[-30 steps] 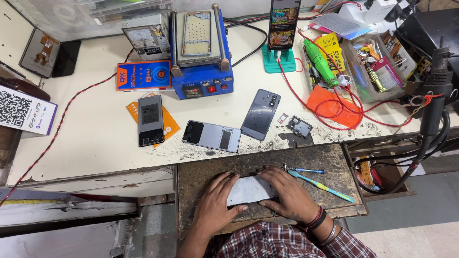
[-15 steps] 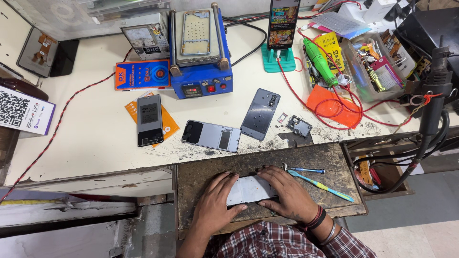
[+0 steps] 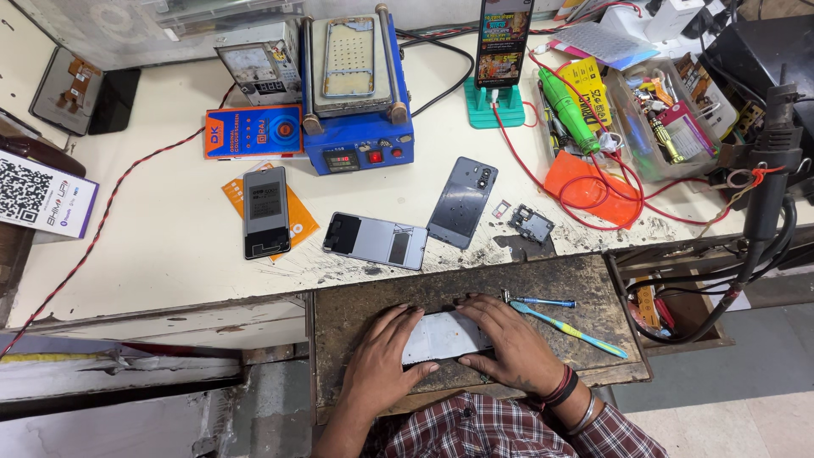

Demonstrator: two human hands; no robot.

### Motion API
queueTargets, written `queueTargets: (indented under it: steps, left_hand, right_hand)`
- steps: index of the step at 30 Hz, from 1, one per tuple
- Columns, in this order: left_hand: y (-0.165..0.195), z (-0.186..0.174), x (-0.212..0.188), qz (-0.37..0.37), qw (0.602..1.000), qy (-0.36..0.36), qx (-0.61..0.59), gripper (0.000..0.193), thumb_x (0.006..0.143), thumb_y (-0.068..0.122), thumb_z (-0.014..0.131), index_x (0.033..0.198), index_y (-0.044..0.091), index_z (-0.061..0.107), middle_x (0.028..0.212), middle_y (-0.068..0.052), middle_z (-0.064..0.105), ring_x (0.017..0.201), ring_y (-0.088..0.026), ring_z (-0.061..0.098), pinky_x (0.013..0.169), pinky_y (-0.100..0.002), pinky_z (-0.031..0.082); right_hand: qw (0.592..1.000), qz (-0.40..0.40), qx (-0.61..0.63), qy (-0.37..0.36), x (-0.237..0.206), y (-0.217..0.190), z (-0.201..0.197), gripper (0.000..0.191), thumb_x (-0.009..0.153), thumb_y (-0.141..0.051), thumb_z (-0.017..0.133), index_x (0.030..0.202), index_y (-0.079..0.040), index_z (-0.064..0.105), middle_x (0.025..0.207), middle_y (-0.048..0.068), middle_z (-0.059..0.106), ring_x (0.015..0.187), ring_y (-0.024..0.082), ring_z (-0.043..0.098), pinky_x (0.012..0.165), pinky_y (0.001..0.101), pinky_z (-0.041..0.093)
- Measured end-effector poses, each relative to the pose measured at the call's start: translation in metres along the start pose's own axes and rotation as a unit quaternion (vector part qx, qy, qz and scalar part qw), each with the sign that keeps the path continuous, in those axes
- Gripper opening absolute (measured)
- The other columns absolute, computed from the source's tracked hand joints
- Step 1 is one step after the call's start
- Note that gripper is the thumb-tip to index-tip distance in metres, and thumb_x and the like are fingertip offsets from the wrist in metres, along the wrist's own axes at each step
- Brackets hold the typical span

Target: The person presses a phone on the bench, opens it to expose the internal battery, peels the backing from a new battery and presses it into the phone. They then take a new back cover, peel its adhesive liner and align it onto the phone body.

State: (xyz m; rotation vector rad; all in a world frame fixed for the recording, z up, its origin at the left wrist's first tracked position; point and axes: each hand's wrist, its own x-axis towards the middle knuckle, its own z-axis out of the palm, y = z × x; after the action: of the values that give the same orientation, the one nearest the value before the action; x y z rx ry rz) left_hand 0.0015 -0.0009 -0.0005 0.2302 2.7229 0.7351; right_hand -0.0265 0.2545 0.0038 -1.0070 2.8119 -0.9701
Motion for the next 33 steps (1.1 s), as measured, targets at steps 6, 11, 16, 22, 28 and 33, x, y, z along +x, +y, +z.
queueTargets:
  steps: [6, 11, 16, 22, 28, 33]
  left_hand:
    - [-0.0003, 0.0008, -0.0004, 0.008, 1.000, 0.005, -0.006, 0.097, 0.072, 0.061, 0.080, 0.152, 0.022, 0.041, 0.157, -0.004, 0.041, 0.146, -0.023, 0.038, 0.116, -0.045, 0.039]
    - [-0.0013, 0.0015, -0.0006, 0.013, 1.000, 0.011, -0.005, 0.097, 0.072, 0.061, 0.080, 0.152, 0.022, 0.041, 0.157, -0.004, 0.042, 0.146, -0.023, 0.038, 0.117, -0.045, 0.038]
    - [-0.0023, 0.0031, 0.0013, 0.007, 1.000, -0.001, 0.007, 0.099, 0.073, 0.064, 0.078, 0.155, 0.023, 0.039, 0.158, -0.004, 0.039, 0.147, -0.023, 0.036, 0.118, -0.046, 0.037]
    - [-0.0023, 0.0048, 0.0033, -0.011, 1.000, -0.018, 0.018, 0.100, 0.073, 0.067, 0.075, 0.154, 0.024, 0.037, 0.159, -0.003, 0.037, 0.148, -0.023, 0.035, 0.119, -0.047, 0.037]
    - [-0.0037, 0.0045, 0.0016, 0.015, 1.000, 0.007, 0.009, 0.099, 0.073, 0.067, 0.076, 0.154, 0.022, 0.039, 0.158, -0.004, 0.040, 0.147, -0.024, 0.037, 0.117, -0.047, 0.039]
    - [-0.0033, 0.0046, 0.0012, 0.014, 1.000, 0.006, 0.007, 0.098, 0.074, 0.066, 0.076, 0.153, 0.022, 0.039, 0.158, -0.006, 0.039, 0.146, -0.025, 0.037, 0.116, -0.047, 0.038]
  right_hand:
    - [1.000, 0.001, 0.004, 0.001, 0.0001, -0.0004, -0.0006, 0.081, 0.075, -0.044, 0.084, 0.140, -0.007, 0.052, 0.142, 0.014, 0.056, 0.137, 0.037, 0.049, 0.109, 0.0480, 0.043]
    - [1.000, -0.011, 0.003, 0.005, 0.0004, -0.0002, -0.0004, 0.080, 0.076, -0.044, 0.083, 0.140, -0.006, 0.052, 0.143, 0.015, 0.056, 0.137, 0.037, 0.049, 0.110, 0.0485, 0.042]
    - [1.000, -0.012, 0.001, 0.003, 0.0005, -0.0005, -0.0003, 0.080, 0.076, -0.043, 0.084, 0.139, -0.006, 0.052, 0.143, 0.015, 0.057, 0.136, 0.037, 0.049, 0.110, 0.0485, 0.042]
    - [1.000, -0.015, -0.003, 0.004, 0.0010, -0.0011, -0.0014, 0.079, 0.076, -0.042, 0.084, 0.139, -0.006, 0.052, 0.142, 0.015, 0.056, 0.136, 0.037, 0.049, 0.110, 0.0482, 0.042]
    - [1.000, -0.013, -0.008, 0.000, 0.0011, -0.0023, -0.0014, 0.077, 0.077, -0.041, 0.083, 0.139, -0.006, 0.052, 0.143, 0.015, 0.055, 0.136, 0.038, 0.048, 0.110, 0.0483, 0.041]
    - [1.000, -0.024, -0.006, 0.007, 0.0002, -0.0027, -0.0019, 0.076, 0.078, -0.041, 0.082, 0.139, -0.007, 0.052, 0.144, 0.014, 0.056, 0.136, 0.037, 0.049, 0.110, 0.0479, 0.042]
